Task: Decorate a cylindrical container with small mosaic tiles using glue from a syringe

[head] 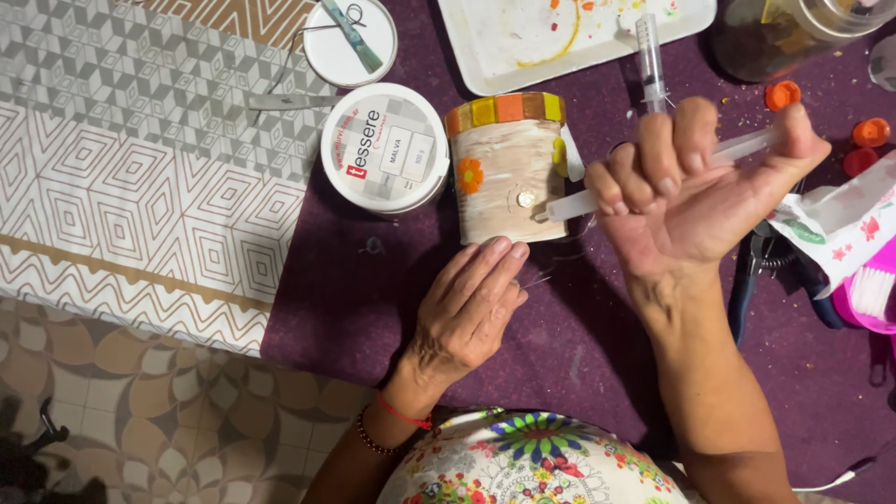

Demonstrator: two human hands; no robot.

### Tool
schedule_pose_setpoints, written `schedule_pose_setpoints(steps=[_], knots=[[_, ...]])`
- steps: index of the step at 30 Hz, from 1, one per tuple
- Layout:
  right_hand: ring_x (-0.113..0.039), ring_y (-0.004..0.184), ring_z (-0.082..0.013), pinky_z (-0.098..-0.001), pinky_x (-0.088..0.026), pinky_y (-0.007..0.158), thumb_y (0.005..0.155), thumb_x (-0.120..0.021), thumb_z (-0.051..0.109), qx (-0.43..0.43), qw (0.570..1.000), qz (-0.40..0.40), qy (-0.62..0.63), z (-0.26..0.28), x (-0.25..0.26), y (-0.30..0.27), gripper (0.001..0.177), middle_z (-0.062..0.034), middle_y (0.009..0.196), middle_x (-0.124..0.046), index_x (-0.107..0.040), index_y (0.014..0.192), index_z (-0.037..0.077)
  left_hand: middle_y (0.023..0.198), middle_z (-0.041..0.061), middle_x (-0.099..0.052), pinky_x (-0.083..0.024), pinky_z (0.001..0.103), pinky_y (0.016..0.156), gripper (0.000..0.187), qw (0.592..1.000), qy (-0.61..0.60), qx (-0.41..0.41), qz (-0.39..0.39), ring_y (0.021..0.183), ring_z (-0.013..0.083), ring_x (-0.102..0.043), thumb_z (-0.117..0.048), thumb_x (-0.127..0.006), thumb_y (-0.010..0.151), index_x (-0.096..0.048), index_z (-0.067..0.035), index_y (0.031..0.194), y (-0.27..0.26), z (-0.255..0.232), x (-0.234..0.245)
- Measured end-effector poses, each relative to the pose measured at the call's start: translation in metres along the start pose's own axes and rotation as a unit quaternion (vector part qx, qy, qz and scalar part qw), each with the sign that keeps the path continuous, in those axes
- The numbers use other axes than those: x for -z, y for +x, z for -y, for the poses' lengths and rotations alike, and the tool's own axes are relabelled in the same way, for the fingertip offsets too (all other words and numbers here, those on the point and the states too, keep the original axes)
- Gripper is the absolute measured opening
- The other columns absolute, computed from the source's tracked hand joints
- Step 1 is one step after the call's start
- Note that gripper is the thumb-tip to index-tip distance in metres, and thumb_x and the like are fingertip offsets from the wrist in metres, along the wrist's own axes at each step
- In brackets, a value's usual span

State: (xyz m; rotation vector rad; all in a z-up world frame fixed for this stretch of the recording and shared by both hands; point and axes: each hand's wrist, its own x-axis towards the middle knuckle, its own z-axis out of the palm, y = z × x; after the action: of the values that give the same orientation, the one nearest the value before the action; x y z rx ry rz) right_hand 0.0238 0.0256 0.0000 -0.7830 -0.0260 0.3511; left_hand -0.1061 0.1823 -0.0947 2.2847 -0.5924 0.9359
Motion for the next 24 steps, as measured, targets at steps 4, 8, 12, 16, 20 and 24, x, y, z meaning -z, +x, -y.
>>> schedule_pose_setpoints(steps=[4,8,12,16,20,24], knots=[[-0.020,0.045,-0.0098,-0.0284,-0.024,0.052,0.081,-0.055,0.055,0.008,0.999,0.016,0.035,0.003,0.012,-0.003,0.042,0.0050,0.063,-0.029,-0.043,0.069,0.016,0.130,0.015,-0.069,-0.054,0.044,0.108,0.020,1.000,0.012,-0.004,0.011,0.125,0.0287,-0.065,-0.011,-0.057,0.109,-0.072,0.000,0.104,-0.003,-0.001,-0.001],[-0.020,0.048,-0.0102,-0.0285,-0.023,0.054,0.088,-0.055,0.051,0.017,0.998,0.036,0.038,0.003,0.016,-0.003,0.036,0.0044,0.068,-0.031,-0.050,0.079,0.017,0.130,0.016,-0.068,-0.054,0.045,0.108,0.019,1.000,0.009,-0.005,0.009,0.125,0.0295,-0.065,-0.010,-0.057,0.109,-0.072,0.001,0.104,-0.002,-0.001,-0.001],[-0.020,0.047,-0.0106,-0.0288,-0.024,0.053,0.088,-0.056,0.050,0.027,0.999,0.011,0.031,0.004,0.018,-0.003,0.033,0.0036,0.067,-0.030,-0.053,0.080,0.018,0.130,0.016,-0.069,-0.055,0.045,0.108,0.018,1.000,0.004,-0.003,0.007,0.125,0.0298,-0.065,-0.009,-0.057,0.108,-0.071,0.002,0.107,-0.003,0.000,-0.002],[-0.014,0.046,-0.0098,-0.0281,-0.021,0.050,0.086,-0.055,0.051,0.044,0.999,0.001,0.013,0.007,0.014,-0.005,0.041,0.0044,0.065,-0.022,-0.039,0.068,0.018,0.130,0.016,-0.069,-0.054,0.045,0.108,0.018,1.000,0.004,-0.002,0.011,0.125,0.0300,-0.065,-0.009,-0.057,0.108,-0.071,0.003,0.108,-0.004,-0.001,-0.001],[-0.012,0.045,-0.0094,-0.0275,-0.017,0.048,0.084,-0.058,0.051,0.060,0.998,0.001,-0.003,0.010,0.008,-0.008,0.050,0.0047,0.060,-0.019,-0.029,0.061,0.017,0.130,0.016,-0.069,-0.054,0.045,0.109,0.018,1.000,0.001,0.001,0.013,0.125,0.0306,-0.066,-0.008,-0.058,0.108,-0.069,0.005,0.114,-0.005,-0.001,-0.002],[-0.015,0.050,-0.0035,-0.0210,-0.019,0.048,0.089,-0.057,0.056,0.089,0.993,0.056,-0.044,0.018,0.013,-0.009,0.047,0.0074,0.066,-0.019,-0.033,0.067,0.022,0.128,0.017,-0.068,-0.057,0.046,0.105,0.021,1.000,-0.004,-0.011,-0.006,0.123,0.0314,-0.065,-0.010,-0.057,0.108,-0.072,0.002,0.100,-0.001,-0.001,0.000]])
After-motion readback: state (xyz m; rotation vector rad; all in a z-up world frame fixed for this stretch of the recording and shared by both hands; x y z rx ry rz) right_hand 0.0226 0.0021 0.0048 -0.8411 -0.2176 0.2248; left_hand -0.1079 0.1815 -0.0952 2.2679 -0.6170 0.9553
